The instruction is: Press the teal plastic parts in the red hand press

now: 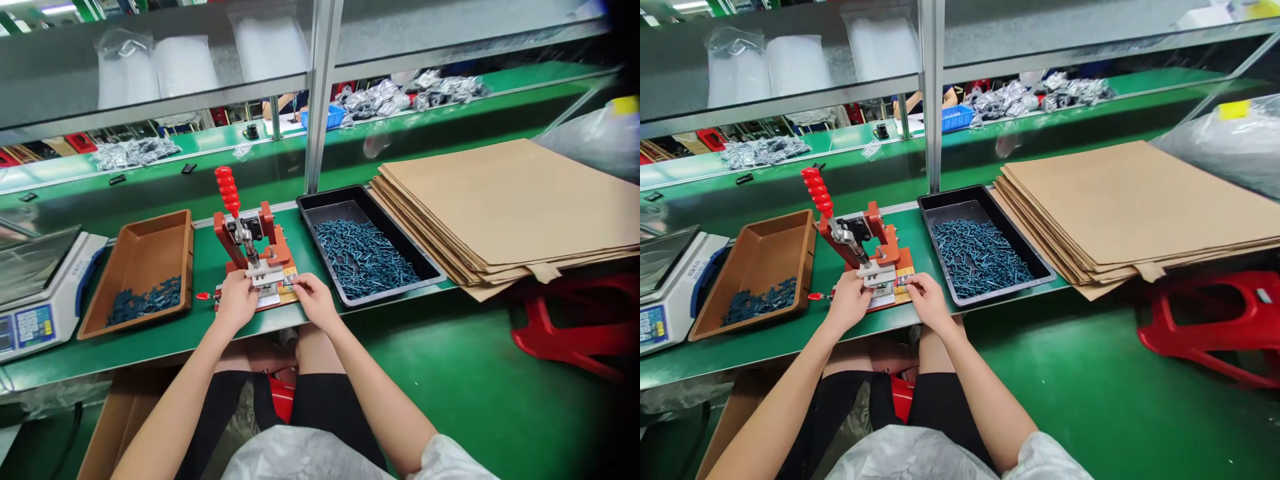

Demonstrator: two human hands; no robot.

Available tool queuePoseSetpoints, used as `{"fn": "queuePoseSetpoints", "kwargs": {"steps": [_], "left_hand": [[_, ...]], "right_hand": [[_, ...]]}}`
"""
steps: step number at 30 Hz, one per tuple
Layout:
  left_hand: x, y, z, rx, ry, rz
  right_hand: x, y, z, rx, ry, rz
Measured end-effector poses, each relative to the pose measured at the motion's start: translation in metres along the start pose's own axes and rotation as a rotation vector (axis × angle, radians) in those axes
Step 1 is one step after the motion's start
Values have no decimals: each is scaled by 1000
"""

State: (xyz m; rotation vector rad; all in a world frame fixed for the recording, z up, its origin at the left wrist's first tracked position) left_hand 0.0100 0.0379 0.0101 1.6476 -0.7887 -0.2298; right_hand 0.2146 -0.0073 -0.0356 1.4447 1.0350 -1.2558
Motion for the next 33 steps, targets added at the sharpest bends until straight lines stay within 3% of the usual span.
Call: {"fn": "queuePoseSetpoints", "kwargs": {"steps": [7, 14, 22, 27, 33], "left_hand": [[3, 0, -5, -51, 79, -22], [5, 0, -7, -56, 84, -33], [6, -2, -5, -7, 71, -30], [5, -1, -2, -6, 51, 15], [4, 2, 2, -50, 12, 62]], "right_hand": [[4, -8, 0, -27, -24, 67], [-17, -21, -22, -151, 136, 276], [-13, -34, -27, -249, -14, -18], [-15, -29, -27, -213, 78, 81], [-4, -32, -30, -229, 14, 231]]}}
Point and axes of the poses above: each hand's wrist, its own z-axis away from the middle knuckle, its own y-axis out of the back of the hand, x = y × z, the point moved 4 cm from there along -z, towards the middle knuckle, and after that the axes turned 14 degrees about -y, right-handed, at the moved point
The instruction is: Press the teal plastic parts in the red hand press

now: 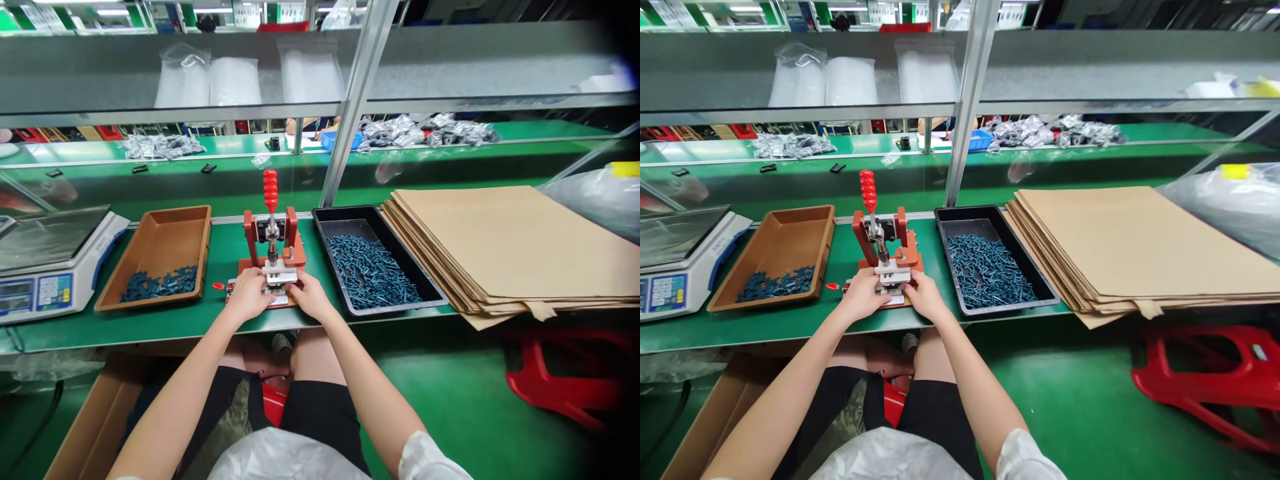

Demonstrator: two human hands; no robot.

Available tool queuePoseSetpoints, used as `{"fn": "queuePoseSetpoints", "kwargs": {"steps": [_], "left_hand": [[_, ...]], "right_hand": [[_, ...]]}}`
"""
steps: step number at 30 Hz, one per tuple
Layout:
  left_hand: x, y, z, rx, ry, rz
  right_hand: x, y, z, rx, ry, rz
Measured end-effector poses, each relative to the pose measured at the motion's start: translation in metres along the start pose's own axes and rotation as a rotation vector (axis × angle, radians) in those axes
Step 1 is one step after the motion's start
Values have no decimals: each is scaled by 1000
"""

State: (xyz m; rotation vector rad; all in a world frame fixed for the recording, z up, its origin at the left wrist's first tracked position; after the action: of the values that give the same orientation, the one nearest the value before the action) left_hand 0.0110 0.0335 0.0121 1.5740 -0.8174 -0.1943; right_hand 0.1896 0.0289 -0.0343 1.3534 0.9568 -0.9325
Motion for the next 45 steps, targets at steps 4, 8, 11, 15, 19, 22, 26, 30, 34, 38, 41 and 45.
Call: {"fn": "queuePoseSetpoints", "kwargs": {"steps": [4, 8, 11, 15, 19, 22, 26, 30, 34, 38, 41, 45], "left_hand": [[4, -1, 1, 8, 12, -48], [6, -2, 2, 42, 10, -39], [5, -3, 3, 59, 7, -32], [5, -4, 3, 69, 14, -39], [6, -2, 4, 74, 12, -33], [7, -1, 3, 77, 12, -24], [10, -3, 2, 76, 19, -31], [11, 5, 14, 95, -69, -15], [-12, 37, 35, 416, -70, -44], [-43, 43, 37, 752, 155, 215], [-32, 20, 16, 593, 128, 308], [-15, 3, 3, 377, 124, 216]], "right_hand": [[-9, -8, -3, -25, 31, -10], [-18, -13, -5, -1, 55, -28], [-18, -15, -5, -8, 58, -17], [-15, -15, -4, -20, 91, 7], [-17, -15, -2, 1, 136, 43], [-19, -16, 0, 15, 170, 84], [-20, -14, 4, 91, 244, 128], [-21, -15, 6, 100, 285, 169], [-25, -14, 6, 91, 295, 174], [-27, -13, 6, 78, 295, 128], [-24, -12, 5, 66, 279, 68], [-11, -7, -5, -33, 103, -9]]}}
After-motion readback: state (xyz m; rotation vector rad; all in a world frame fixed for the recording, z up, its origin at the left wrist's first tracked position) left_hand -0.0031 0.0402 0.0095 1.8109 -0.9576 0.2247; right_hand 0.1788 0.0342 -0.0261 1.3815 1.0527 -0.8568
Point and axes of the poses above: each hand's wrist, its own z-axis away from the middle knuckle, its own y-axis out of the back of the hand, x = y × z, the point moved 4 cm from there along -z, towards the middle knuckle, and after that the axes turned 14 degrees about -y, right-handed, at the moved point
